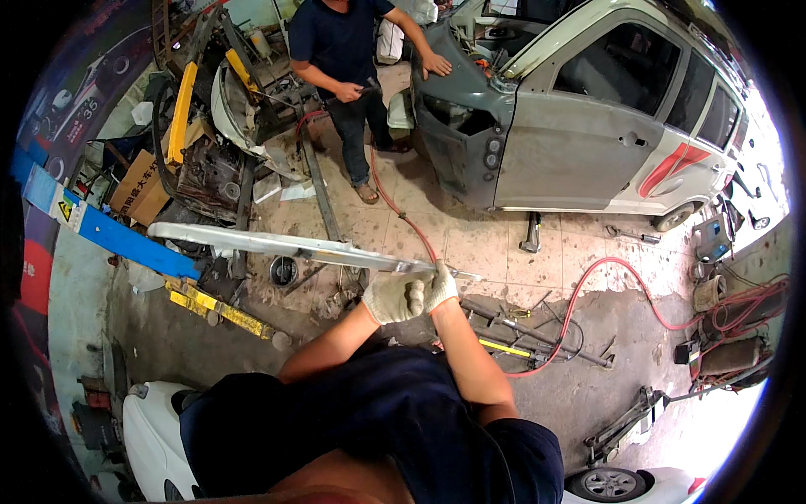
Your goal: The person uses a long metal pry bar to remove a damaged bumper from a vehicle. They work alongside a coworker to detach the bumper, then lift and carry it away from the car. The person then returns to the vehicle to assist with further removal of the bumper assembly.
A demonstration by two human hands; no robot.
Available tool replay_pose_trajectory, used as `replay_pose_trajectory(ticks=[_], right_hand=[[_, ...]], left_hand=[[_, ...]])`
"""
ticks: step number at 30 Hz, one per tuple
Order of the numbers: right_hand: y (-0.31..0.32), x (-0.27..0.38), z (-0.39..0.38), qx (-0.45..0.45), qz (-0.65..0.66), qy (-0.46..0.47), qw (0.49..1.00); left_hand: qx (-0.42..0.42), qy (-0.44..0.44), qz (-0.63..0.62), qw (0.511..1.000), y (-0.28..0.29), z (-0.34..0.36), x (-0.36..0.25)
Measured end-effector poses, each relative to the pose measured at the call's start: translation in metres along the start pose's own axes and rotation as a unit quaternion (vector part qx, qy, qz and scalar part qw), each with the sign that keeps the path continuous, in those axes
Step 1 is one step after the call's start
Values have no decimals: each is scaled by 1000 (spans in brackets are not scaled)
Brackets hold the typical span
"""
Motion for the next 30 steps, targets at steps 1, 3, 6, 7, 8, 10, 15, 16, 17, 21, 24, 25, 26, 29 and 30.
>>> replay_pose_trajectory(ticks=[1,3,6,7,8,10,15,16,17,21,24,25,26,29,30], right_hand=[[19,6,2,-84,-71,56,992],[89,32,34,174,164,94,966],[38,0,30,61,-286,275,916],[86,30,33,4,-153,311,938],[76,23,33,-19,-265,299,917],[54,-1,32,-14,-149,190,970],[3,-27,-2,-241,-30,72,967],[7,-26,-5,-227,-34,58,972],[16,-23,-9,-215,-38,48,975],[13,-26,-8,-224,-18,60,973],[15,-16,-8,-222,-24,84,971],[14,-14,-7,-216,-24,86,972],[13,-13,-6,-209,-21,83,974],[10,-11,-4,-189,-18,70,979],[8,-11,-5,-181,-22,65,981]], left_hand=[[-3,-24,-29,999,-2,6,8],[49,-25,-85,995,-10,35,21],[13,-124,-94,988,10,17,-3],[-131,-185,-24,974,-12,41,10],[-78,-165,-34,983,-10,39,6],[31,-124,-52,990,3,32,-10],[-18,-169,8,985,12,14,-39],[16,-178,30,983,13,11,-44],[-27,-185,6,982,10,12,-46],[-17,-203,84,976,15,-4,-72],[-158,-216,44,962,16,-12,-83],[-150,-211,48,965,7,-14,-82],[-134,-195,53,970,5,-19,-86],[-77,-162,79,981,3,-32,-101],[-90,-156,60,982,5,-37,-105]])
Point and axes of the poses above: each hand's wrist, its own z-axis towards the middle knuckle, its own y-axis out of the back of the hand, x = y × z, the point moved 5 cm from there along z, towards the middle knuckle, and after that the axes turned 12 degrees about x, right-handed, at the moved point
